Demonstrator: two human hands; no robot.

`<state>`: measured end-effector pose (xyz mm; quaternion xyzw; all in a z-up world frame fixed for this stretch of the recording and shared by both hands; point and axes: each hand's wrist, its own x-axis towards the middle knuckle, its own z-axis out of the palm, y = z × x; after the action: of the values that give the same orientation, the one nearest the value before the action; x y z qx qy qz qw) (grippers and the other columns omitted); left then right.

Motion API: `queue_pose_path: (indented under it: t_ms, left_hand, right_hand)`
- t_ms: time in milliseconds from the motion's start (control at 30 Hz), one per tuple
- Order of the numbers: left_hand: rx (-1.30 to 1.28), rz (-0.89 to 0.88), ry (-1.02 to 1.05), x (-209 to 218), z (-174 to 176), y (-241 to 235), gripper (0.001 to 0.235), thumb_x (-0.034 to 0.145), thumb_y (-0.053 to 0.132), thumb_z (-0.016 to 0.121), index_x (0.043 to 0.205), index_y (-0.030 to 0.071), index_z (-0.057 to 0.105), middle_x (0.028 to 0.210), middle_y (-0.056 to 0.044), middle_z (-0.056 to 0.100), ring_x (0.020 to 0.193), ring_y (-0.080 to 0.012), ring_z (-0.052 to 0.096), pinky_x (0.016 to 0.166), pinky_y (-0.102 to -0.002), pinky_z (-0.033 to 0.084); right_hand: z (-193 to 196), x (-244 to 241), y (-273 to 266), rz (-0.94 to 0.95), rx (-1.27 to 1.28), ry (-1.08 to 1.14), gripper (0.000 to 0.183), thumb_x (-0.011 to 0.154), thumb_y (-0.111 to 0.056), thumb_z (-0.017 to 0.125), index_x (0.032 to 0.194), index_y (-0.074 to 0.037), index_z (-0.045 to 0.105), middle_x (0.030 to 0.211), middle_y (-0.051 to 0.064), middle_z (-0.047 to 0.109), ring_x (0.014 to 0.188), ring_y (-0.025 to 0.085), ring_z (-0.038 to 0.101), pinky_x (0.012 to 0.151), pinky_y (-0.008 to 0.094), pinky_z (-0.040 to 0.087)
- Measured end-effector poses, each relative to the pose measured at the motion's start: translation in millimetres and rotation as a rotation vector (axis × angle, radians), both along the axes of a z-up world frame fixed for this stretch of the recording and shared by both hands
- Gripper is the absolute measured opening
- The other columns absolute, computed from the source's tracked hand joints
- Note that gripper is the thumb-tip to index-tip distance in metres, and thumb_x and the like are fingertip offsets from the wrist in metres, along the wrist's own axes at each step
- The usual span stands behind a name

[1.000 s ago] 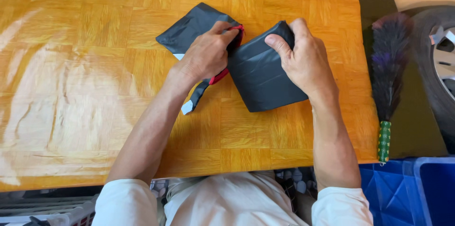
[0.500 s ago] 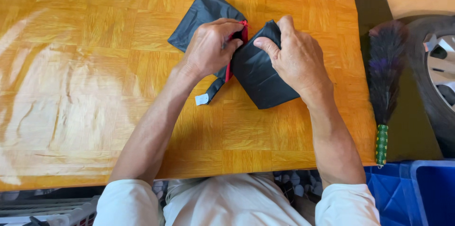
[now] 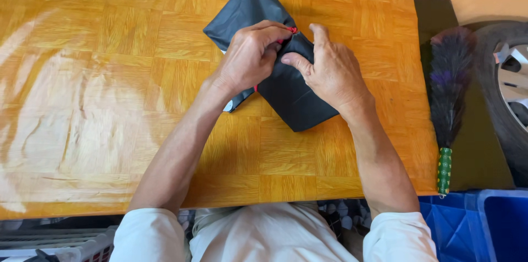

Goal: The person folds a long black fabric item on a wooden table, then places it into a black zippered pouch labeled VISION. The person smooths the fabric, folds it multiple times, and zips the pouch closed.

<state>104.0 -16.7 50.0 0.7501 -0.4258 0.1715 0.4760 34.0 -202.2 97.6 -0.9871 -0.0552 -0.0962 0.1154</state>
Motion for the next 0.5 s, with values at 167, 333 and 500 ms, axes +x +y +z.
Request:
queue_pose_path:
  t_ms: [167, 333, 500]
  left_hand:
    - [-0.071, 0.044, 0.056, 1.6, -8.1, -6.4, 0.037, 0.086, -0.006, 0.050, 0.112, 0.003, 0.073, 0.102, -0.010, 0.078, 0.093, -0.0273, 0.076, 0.078, -0.034, 0.057]
    - [-0.176, 0.059, 0.346, 3.7, -10.4, -7.4, 0.028, 0.089, 0.001, 0.063, 0.107, 0.015, 0.079, 0.087, -0.009, 0.077, 0.088, -0.0269, 0.076, 0.070, -0.036, 0.061]
    - [-0.199, 0.078, 0.304, -3.6, 1.1, -6.9, 0.027, 0.089, 0.003, 0.062, 0.109, 0.018, 0.073, 0.092, -0.003, 0.078, 0.091, -0.0185, 0.076, 0.078, -0.031, 0.060]
  right_hand:
    - [-0.3, -1.4, 3.0, 0.036, -0.043, -0.033, 0.073, 0.096, -0.065, 0.063, 0.132, -0.002, 0.053, 0.088, 0.024, 0.072, 0.083, 0.053, 0.065, 0.064, 0.061, 0.046]
    - [5.0, -7.8, 17.5, -0.027, -0.014, 0.071, 0.062, 0.101, -0.055, 0.061, 0.132, -0.001, 0.054, 0.091, 0.028, 0.072, 0.088, 0.047, 0.073, 0.076, 0.057, 0.057]
    - [-19.6, -1.2, 14.6, -0.016, -0.146, -0.035, 0.062, 0.098, -0.061, 0.064, 0.117, -0.004, 0.053, 0.082, 0.025, 0.070, 0.078, 0.048, 0.070, 0.063, 0.060, 0.053]
